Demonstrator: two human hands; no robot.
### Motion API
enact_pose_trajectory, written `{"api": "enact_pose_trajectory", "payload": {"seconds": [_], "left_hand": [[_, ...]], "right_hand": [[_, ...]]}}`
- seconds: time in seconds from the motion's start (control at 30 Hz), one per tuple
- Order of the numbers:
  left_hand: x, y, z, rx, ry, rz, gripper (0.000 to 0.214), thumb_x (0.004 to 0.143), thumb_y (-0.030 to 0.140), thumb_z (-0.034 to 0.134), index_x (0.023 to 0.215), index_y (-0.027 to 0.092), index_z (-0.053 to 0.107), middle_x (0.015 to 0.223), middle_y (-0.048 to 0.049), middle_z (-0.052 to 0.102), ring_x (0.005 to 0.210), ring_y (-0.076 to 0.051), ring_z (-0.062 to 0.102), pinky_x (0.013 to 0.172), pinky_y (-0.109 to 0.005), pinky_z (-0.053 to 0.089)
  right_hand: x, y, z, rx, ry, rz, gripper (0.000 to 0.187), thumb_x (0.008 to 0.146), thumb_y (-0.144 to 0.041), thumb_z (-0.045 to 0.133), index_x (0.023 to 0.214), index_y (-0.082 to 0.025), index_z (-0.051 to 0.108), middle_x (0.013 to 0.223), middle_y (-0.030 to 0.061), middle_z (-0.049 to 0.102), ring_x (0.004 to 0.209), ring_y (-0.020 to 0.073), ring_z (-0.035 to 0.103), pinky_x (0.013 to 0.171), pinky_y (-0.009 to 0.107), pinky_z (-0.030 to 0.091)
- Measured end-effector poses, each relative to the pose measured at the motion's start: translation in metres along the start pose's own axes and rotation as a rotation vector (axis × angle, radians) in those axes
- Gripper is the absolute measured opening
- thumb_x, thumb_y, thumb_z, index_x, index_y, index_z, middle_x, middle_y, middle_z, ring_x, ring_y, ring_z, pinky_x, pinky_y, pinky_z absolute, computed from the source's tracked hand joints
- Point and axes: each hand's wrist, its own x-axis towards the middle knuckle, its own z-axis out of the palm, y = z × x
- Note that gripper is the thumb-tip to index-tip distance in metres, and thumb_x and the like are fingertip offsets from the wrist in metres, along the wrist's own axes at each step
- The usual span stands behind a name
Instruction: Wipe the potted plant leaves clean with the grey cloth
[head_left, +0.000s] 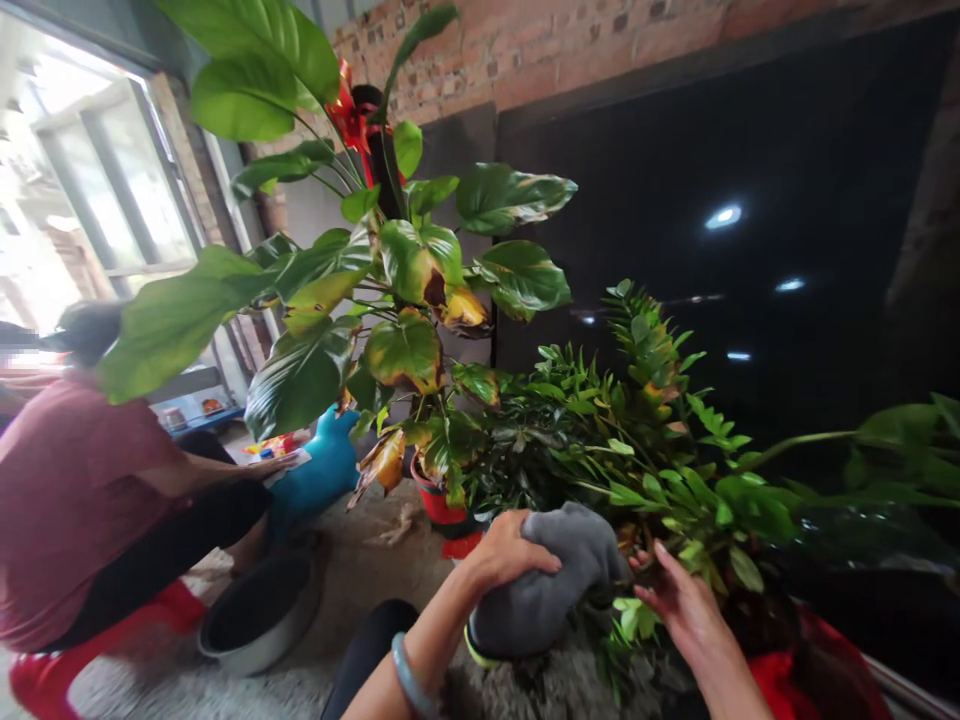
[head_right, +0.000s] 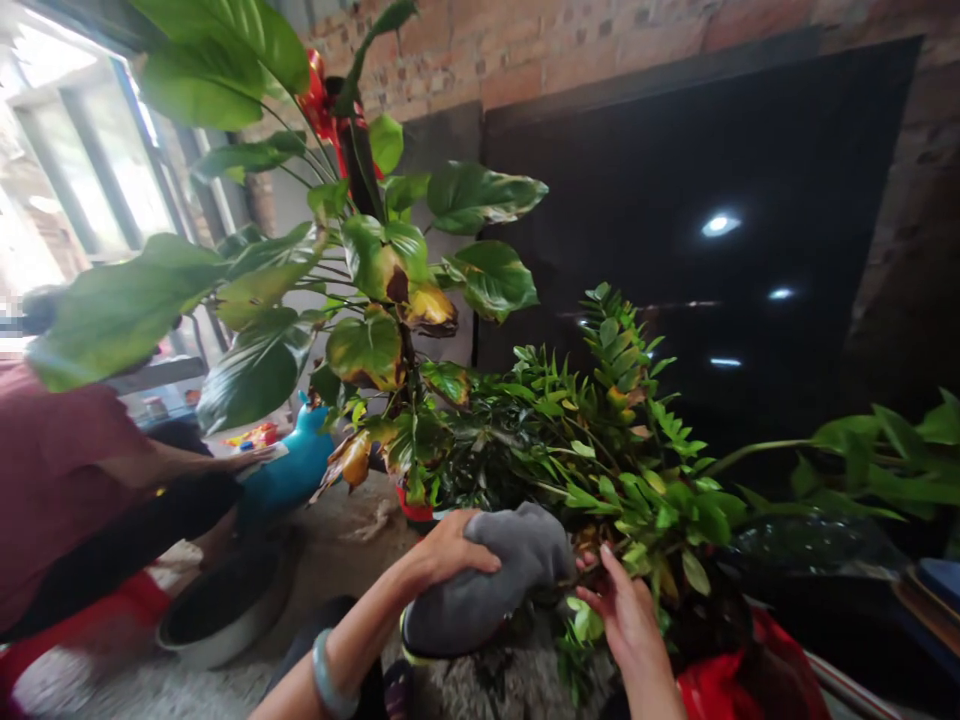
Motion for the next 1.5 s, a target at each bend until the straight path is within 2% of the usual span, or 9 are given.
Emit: {"api": "enact_pose_trajectory", "payload": {"seconds": [0.23, 0.4, 0.53, 0.7, 0.8, 0.93, 1.03, 1.3, 1.5], "left_hand": [[0.018, 0.051, -0.02, -0.232, 0.382, 0.379, 0.054, 0.063, 0.022, 0.066, 0.116, 0.018, 0.059, 0.103, -0.0027, 0.067, 0.096, -0.021, 0.059, 0.087, -0.03, 0.046], [0.021, 0.003, 0.014, 0.081, 0.056, -0.048, 0.028, 0.055, 0.021, 0.072, 0.082, 0.017, 0.067, 0.081, -0.002, 0.067, 0.084, -0.024, 0.06, 0.075, -0.032, 0.048], [-0.009, -0.01, 0.01, -0.173, -0.101, -0.039, 0.029, 0.048, 0.024, 0.076, 0.074, 0.018, 0.064, 0.069, 0.004, 0.061, 0.073, -0.018, 0.056, 0.065, -0.027, 0.045], [0.0, 0.043, -0.024, -0.394, 0.244, 0.327, 0.042, 0.057, 0.026, 0.07, 0.098, 0.018, 0.063, 0.085, 0.0011, 0.065, 0.083, -0.018, 0.057, 0.074, -0.027, 0.047], [0.019, 0.049, -0.018, -0.242, 0.402, 0.318, 0.048, 0.063, 0.021, 0.066, 0.11, 0.017, 0.061, 0.099, -0.0025, 0.068, 0.093, -0.021, 0.06, 0.085, -0.03, 0.047], [0.011, 0.008, 0.015, 0.237, 0.019, -0.04, 0.032, 0.052, 0.022, 0.076, 0.083, 0.017, 0.069, 0.085, -0.0039, 0.069, 0.088, -0.026, 0.062, 0.079, -0.034, 0.048], [-0.016, -0.009, 0.019, 0.141, -0.175, -0.125, 0.027, 0.049, 0.026, 0.078, 0.073, 0.019, 0.068, 0.073, 0.0016, 0.066, 0.078, -0.022, 0.061, 0.067, -0.028, 0.047], [-0.019, 0.051, -0.043, -0.121, 0.511, 0.288, 0.051, 0.064, 0.023, 0.066, 0.115, 0.016, 0.062, 0.099, -0.0029, 0.069, 0.093, -0.021, 0.06, 0.083, -0.029, 0.046], [-0.03, -0.009, 0.002, 0.282, -0.004, -0.085, 0.038, 0.053, 0.027, 0.077, 0.089, 0.018, 0.071, 0.086, -0.0051, 0.071, 0.088, -0.028, 0.063, 0.074, -0.033, 0.047]], "right_hand": [[-0.004, -0.005, 0.004, 0.062, -0.017, 0.038, 0.041, 0.041, -0.023, 0.087, 0.072, -0.02, 0.061, 0.062, -0.0003, 0.07, 0.057, 0.0194, 0.067, 0.045, 0.027, 0.054], [-0.004, -0.002, 0.005, 0.044, -0.025, 0.018, 0.042, 0.046, -0.027, 0.085, 0.08, -0.021, 0.061, 0.062, -0.0031, 0.069, 0.057, 0.0179, 0.066, 0.047, 0.027, 0.054], [-0.007, -0.007, 0.002, 0.05, 0.01, 0.038, 0.048, 0.04, -0.023, 0.085, 0.083, -0.022, 0.064, 0.059, -0.0043, 0.068, 0.052, 0.0161, 0.064, 0.039, 0.022, 0.048], [-0.01, -0.012, 0.007, 0.108, 0.025, 0.076, 0.048, 0.031, -0.02, 0.086, 0.072, -0.021, 0.062, 0.056, -0.0027, 0.068, 0.051, 0.0175, 0.064, 0.04, 0.024, 0.051], [-0.009, -0.009, 0.01, 0.102, 0.021, 0.06, 0.046, 0.031, -0.022, 0.086, 0.07, -0.02, 0.062, 0.057, -0.0022, 0.068, 0.052, 0.0181, 0.065, 0.041, 0.025, 0.052], [-0.007, -0.002, 0.009, -0.004, 0.056, 0.008, 0.044, 0.034, -0.028, 0.087, 0.068, -0.019, 0.062, 0.056, -0.0021, 0.067, 0.051, 0.0166, 0.062, 0.038, 0.024, 0.049], [-0.009, -0.003, 0.005, -0.057, 0.067, 0.019, 0.045, 0.034, -0.03, 0.088, 0.068, -0.018, 0.062, 0.054, -0.0012, 0.065, 0.048, 0.0162, 0.06, 0.035, 0.022, 0.045], [-0.007, -0.006, 0.001, 0.017, 0.031, 0.021, 0.039, 0.04, -0.022, 0.085, 0.069, -0.02, 0.059, 0.054, -0.003, 0.064, 0.049, 0.0176, 0.062, 0.036, 0.024, 0.047], [-0.01, -0.004, 0.006, -0.008, 0.071, 0.017, 0.03, 0.046, -0.02, 0.08, 0.068, -0.017, 0.059, 0.053, -0.0015, 0.065, 0.046, 0.0152, 0.06, 0.032, 0.019, 0.042]]}}
